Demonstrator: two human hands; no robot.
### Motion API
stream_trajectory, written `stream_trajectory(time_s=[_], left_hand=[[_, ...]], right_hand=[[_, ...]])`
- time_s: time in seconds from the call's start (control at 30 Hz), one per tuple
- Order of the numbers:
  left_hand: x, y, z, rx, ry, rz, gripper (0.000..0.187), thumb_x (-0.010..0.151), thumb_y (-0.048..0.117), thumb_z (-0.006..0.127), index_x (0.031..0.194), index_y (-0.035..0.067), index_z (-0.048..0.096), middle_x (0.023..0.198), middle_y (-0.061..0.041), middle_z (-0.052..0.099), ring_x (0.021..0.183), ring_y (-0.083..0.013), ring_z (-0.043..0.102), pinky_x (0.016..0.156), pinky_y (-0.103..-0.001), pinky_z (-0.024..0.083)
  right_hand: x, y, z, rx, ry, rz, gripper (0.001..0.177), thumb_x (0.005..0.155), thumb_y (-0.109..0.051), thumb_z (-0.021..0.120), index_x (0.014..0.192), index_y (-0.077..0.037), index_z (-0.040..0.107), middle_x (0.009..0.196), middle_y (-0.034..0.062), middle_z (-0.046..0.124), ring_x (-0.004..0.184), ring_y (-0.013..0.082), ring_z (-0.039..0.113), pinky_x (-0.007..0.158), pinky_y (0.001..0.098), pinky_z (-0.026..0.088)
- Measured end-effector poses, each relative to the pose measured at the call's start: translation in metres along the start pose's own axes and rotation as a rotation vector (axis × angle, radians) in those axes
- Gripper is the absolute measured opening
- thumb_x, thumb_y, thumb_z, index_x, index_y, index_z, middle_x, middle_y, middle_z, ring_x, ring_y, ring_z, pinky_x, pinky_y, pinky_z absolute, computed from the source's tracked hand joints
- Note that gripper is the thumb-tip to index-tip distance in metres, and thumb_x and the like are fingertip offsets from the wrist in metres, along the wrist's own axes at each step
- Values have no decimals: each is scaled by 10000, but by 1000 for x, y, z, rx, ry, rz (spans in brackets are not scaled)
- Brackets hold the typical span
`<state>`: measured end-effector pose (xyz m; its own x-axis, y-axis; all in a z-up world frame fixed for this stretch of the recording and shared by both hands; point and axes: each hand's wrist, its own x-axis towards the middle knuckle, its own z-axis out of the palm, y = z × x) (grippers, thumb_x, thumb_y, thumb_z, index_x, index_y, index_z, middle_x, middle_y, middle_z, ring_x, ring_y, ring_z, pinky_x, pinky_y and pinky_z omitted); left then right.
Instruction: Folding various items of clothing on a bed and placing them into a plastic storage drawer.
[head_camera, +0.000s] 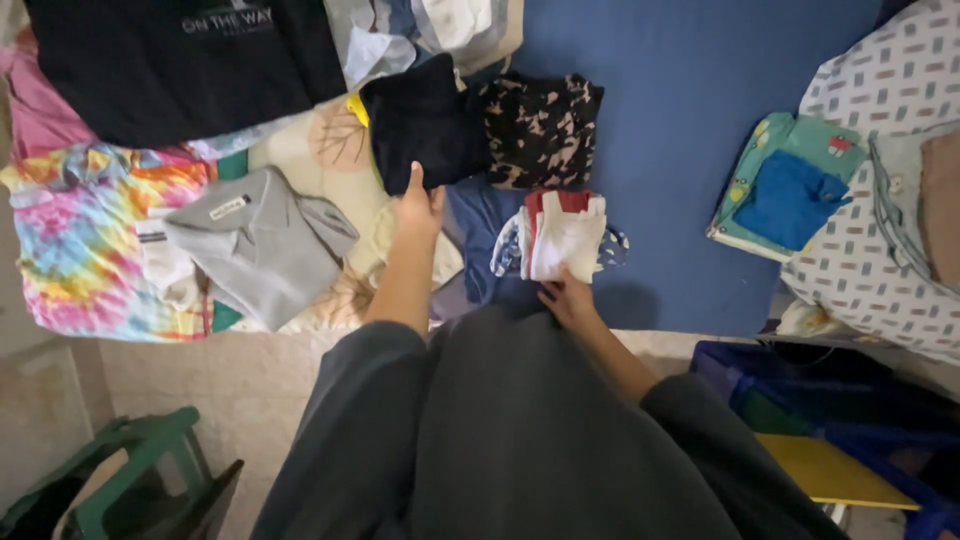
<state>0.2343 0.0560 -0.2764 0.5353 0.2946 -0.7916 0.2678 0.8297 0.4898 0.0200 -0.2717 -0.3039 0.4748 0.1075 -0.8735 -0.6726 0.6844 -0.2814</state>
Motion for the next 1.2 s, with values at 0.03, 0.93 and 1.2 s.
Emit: stream_trajectory(time_s=[0.03,0.93,1.2], left_hand=[[4,-1,3,2,-5,-2,327,904,218,771,1187,176,612,1062,-65,676,907,-238,660,741,-390,595],[-41,19,249,943,-361,993,936,922,324,802,1571,-137,308,1583,-299,419,1491,-402,414,1272,-480,312],[-1,45,346,1201,342,585,1625,536,379,1092,1445,-164,-141,1444,-492,28,1380,-581,89,1140,-597,143]], right_hand=[[-2,-4,11,3,1,-5,515,946,-391,676,1354,-119,521,1322,78,563,1235,268,526,1077,561,390],[205,-288,403,-873,24,-845,460,905,-202,738,1301,-47,563,1141,144,734,1012,236,721,915,337,583],[231,-248,384,-582,137,-878,542,916,-301,723,1271,9,455,1195,183,595,1150,339,615,943,404,507]])
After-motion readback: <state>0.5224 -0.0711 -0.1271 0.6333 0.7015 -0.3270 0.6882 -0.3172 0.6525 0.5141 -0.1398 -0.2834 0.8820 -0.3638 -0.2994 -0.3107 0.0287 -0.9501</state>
